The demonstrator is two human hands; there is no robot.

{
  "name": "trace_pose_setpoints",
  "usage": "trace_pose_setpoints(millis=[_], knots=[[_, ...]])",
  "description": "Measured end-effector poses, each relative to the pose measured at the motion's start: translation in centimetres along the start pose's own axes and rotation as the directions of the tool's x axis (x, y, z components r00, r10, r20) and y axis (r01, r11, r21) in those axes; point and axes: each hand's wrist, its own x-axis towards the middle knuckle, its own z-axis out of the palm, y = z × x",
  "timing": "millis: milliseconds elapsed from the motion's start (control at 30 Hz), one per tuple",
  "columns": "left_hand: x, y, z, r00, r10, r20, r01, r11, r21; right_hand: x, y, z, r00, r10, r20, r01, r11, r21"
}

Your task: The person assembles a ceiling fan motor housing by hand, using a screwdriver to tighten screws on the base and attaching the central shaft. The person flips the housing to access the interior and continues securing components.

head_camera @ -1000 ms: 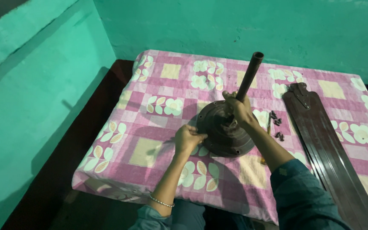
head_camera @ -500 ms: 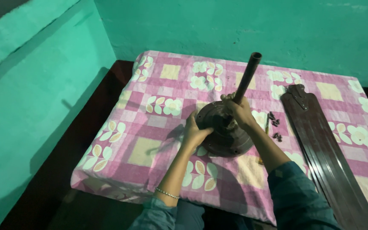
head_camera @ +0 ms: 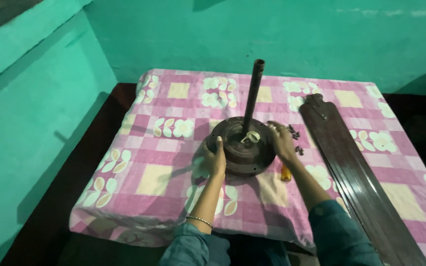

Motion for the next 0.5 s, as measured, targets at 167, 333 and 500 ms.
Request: trace_pose_setpoints(millis=[167, 333, 500], knots=[[1.5, -2.6, 1.8, 0.714, 0.648, -0.266, -0.563, 0.756, 0.333, -1.8, 1.3, 2.3, 0.993, 0.052, -0.107, -0.057, 0.997, -0.049], [3.1, -3.5, 2.1, 0.865, 0.448, -0.227, -0.406, 0.89, 0.208, -2.1, 2.8, 4.2, 0.933, 0.245, -0.262, -0.241, 0.969, 0.047], [3.9, -2.5, 1.8, 0.876, 0.459, -0.15, -0.434, 0.884, 0.174, -2.4, 3.7, 5.5, 0.881, 0.32, -0.349, -0.334, 0.942, 0.022]])
